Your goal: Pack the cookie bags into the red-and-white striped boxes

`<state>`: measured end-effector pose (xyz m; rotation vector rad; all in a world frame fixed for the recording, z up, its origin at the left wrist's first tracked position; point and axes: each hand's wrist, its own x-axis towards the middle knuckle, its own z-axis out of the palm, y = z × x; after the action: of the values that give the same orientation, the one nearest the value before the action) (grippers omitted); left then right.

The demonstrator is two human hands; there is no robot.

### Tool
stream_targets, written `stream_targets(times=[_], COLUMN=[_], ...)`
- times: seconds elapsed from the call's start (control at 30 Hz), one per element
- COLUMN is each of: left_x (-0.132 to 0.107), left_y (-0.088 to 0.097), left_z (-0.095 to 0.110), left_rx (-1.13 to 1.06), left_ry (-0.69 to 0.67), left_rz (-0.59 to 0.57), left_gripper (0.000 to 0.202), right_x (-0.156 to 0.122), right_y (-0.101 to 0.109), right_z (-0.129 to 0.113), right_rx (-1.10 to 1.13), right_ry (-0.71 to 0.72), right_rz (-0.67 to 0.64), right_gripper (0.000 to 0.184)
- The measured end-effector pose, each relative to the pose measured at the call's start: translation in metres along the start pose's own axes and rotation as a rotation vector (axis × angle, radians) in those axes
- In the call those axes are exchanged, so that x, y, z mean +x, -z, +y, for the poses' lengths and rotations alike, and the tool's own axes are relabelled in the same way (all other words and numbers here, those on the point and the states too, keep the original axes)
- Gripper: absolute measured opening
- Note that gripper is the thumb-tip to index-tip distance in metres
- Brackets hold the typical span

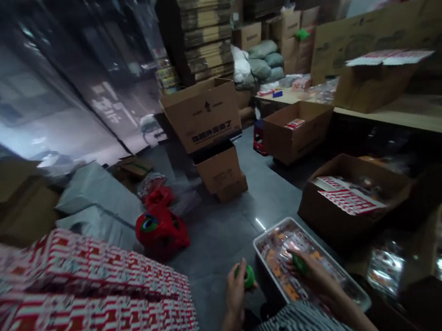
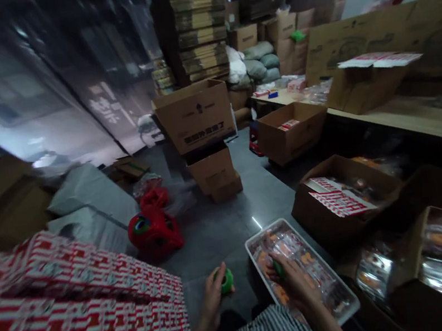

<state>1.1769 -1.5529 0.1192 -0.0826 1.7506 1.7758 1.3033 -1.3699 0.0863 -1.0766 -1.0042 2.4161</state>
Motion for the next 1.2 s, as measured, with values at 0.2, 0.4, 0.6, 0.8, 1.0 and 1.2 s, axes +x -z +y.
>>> stream_targets(times=[0.2,0.4,0.6,0.8,1.0,1.2], left_x=[0.144,0.304,0.425,0.511,0.588,0.673], left_y=[0.034,0.022,-0.037,-0.125,-0.210,-0.316], left_z=[0.060,0.107,0.193,0.223,0.203,0.195], left_rx=[-0.054,0.140,0.401,0.377,0.397,0.528], left_ry=[0.157,0.243,0.203,0.210,0.232,0.312], left_rz=[-0.003,-0.305,-0.539,-0.693,-0.755,-0.568], left_gripper=[0.057,0.057,0.060,0.055,0.054,0.067], right_x=[0.089,0.179,0.236,0.299,0.417,0.514], right_y=[-0.079,-0.122,-0.166,-0.167,-0.129,-0.063], right_z=[-0.031,-0.030,-0.038,-0.060,-0.145,-0.298], right_rx=[0.092,0.283,0.488,0.590,0.600,0.647], right_ry=[-0.022,0.040,0.080,0.100,0.127,0.118], right_rz=[0.052,0.363,0.498,0.639,0.593,0.562], right_gripper=[0.044,0.056,0.056,0.054,0.053,0.050])
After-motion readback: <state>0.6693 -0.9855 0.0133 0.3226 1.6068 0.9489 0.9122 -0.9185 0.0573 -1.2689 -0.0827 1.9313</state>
